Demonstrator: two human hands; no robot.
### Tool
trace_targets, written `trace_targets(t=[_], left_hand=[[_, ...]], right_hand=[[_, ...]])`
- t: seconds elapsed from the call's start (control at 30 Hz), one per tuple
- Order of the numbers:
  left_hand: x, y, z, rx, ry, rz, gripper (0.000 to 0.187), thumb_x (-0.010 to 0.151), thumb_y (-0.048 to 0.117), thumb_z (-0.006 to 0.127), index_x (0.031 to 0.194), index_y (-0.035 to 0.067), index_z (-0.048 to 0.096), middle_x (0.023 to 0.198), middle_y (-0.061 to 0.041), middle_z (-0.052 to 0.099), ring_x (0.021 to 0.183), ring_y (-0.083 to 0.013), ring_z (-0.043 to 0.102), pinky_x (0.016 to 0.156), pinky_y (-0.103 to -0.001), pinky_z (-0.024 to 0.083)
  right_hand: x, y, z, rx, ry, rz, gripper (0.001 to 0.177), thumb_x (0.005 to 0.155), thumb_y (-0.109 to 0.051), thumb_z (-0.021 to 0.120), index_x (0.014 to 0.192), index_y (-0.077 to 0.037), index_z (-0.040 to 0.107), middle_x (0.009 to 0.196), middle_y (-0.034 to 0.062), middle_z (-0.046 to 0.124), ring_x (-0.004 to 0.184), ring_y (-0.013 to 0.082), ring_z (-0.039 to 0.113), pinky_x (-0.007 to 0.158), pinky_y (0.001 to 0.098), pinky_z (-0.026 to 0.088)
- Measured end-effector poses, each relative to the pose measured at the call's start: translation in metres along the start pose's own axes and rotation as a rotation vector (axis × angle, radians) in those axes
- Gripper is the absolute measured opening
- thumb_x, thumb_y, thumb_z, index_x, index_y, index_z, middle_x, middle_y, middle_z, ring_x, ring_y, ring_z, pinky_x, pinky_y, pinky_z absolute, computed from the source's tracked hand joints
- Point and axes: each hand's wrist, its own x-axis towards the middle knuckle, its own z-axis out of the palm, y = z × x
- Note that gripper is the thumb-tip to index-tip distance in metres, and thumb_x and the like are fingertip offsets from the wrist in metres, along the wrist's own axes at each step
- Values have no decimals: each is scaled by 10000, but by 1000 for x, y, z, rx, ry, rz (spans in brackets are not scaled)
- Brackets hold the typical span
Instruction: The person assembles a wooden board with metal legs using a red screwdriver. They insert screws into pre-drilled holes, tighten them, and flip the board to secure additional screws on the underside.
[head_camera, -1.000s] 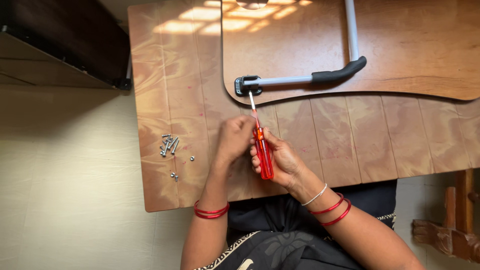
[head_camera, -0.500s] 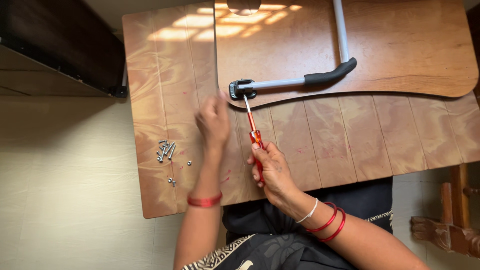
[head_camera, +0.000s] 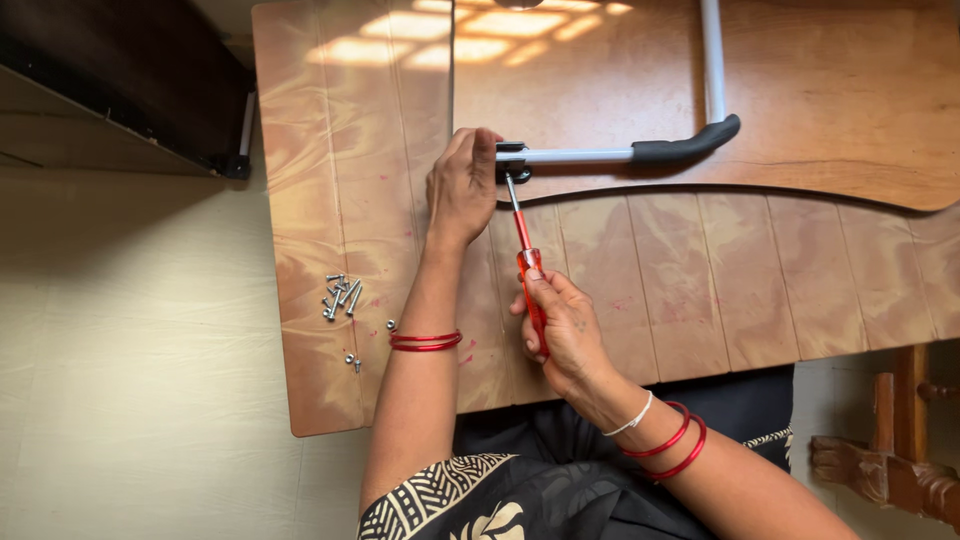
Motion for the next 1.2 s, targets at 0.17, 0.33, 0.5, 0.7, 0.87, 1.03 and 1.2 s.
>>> trace_targets(t=[0.17,0.33,0.5,0.7,0.87,1.03,1.2], left_hand=[[1,-6,-1,-38,-36,0,938,953,789,95,965,100,731,989,-53,727,862,-265,742,795,-359,545],[-2,-5,-1,-68,7,73,907,1013,751,111,992,88,730,1042,-58,727,893,-264,737,818,-370,543],[-6,-8,-1,-95,46,74,883,1022,734,136,1031,88,737,1040,-47,741,882,-270,743,790,-372,555],[-5,-8,2,-41,54,73,895,1005,742,111,992,93,727,1023,-33,739,833,-252,744,747,-366,560],[-5,-8,8,-2,41,58,911,992,750,86,951,99,722,1010,-22,733,773,-223,741,712,-354,567],[-5,-8,9,-18,36,31,914,977,755,84,949,106,725,994,-15,731,738,-200,747,698,-339,575],[-6,-9,8,-13,53,51,908,995,752,92,942,103,725,989,-22,732,754,-224,737,709,-350,559]], right_hand=[[0,-5,1,90,-36,69,317,1011,-377,570,1058,-67,619,705,34,596,384,101,428,356,255,304],[8,-3,4,287,-149,198,446,994,-508,549,1046,-72,624,639,20,563,355,114,430,364,262,328],[10,8,15,281,-69,150,355,934,-472,607,1008,-125,617,636,43,586,331,132,439,352,274,327],[6,-1,10,96,92,38,251,919,-279,712,876,-121,522,680,38,622,365,128,523,322,275,347],[7,-3,7,113,-22,5,271,948,-316,694,912,-100,535,687,51,615,371,119,524,318,266,359],[11,3,6,201,-83,92,309,976,-383,630,953,-81,569,689,44,601,374,129,516,322,285,379],[19,12,-1,418,-277,123,373,1021,-425,585,1007,-52,586,730,62,612,399,139,522,356,294,413]])
